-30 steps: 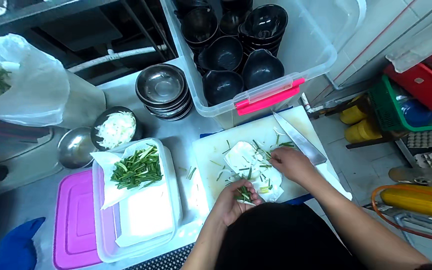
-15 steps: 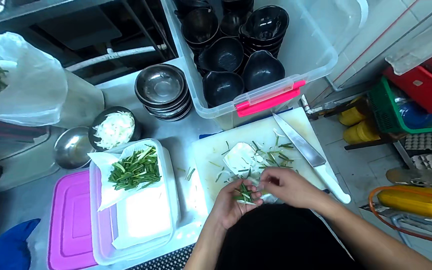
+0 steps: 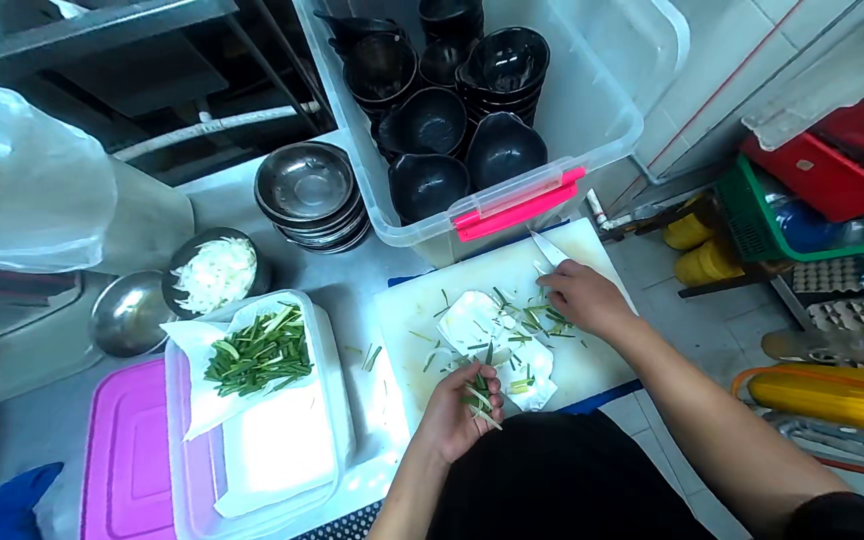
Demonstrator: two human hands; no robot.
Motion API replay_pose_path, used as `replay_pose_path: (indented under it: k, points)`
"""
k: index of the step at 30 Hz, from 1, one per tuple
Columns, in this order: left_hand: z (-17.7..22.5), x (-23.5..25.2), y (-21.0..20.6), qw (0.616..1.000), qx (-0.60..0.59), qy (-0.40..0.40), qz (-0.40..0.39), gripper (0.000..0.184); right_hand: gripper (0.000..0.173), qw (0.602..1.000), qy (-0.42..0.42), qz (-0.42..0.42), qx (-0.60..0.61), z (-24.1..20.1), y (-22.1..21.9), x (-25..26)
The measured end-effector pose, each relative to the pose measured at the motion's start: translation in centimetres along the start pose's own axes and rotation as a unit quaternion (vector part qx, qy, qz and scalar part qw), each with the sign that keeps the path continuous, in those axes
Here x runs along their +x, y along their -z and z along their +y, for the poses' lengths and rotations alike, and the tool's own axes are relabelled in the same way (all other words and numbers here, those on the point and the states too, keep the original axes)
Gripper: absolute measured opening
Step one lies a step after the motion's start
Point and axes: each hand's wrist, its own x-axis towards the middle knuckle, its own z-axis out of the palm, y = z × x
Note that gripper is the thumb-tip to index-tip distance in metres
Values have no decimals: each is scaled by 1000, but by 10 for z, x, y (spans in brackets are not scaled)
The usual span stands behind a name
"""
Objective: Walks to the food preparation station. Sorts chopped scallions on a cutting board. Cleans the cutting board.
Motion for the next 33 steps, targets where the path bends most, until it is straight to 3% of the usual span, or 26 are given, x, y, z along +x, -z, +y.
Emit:
replay_pose_path:
  k: [4,7,10,13,17,23,25,30,33]
  points:
    - [2,-3,0,1000,1,-7,3,38,14,1000,5,-5,-8,-3,-6,4]
    - [1,-5,7,1000,-13,-21,-2,39,15,988,-34,16,151,3,2,-3]
    - [-2,-4,12,999,-23,-29,-6,40,16,918,-130,8,375,8,17,-12]
    - [0,-2,9,1000,-17,-22,-1,40,15,857,-160,-1,489,12,27,-19]
    - [3,-1,3,1000,3,-15,4,39,16,815,-147,-21,560,15,31,-24]
    - [3,-1,3,1000,11,-14,14,39,18,802,-162,0,575,14,27,-26]
    - [3,-2,3,1000,7,-16,17,39,18,810,-182,16,558,14,25,-26]
    - [3,-4,3,1000,-1,-22,0,39,16,919,-187,50,343,20,17,-26]
    - [3,-3,2,1000,-7,-20,4,38,16,953,-168,27,250,17,13,-25]
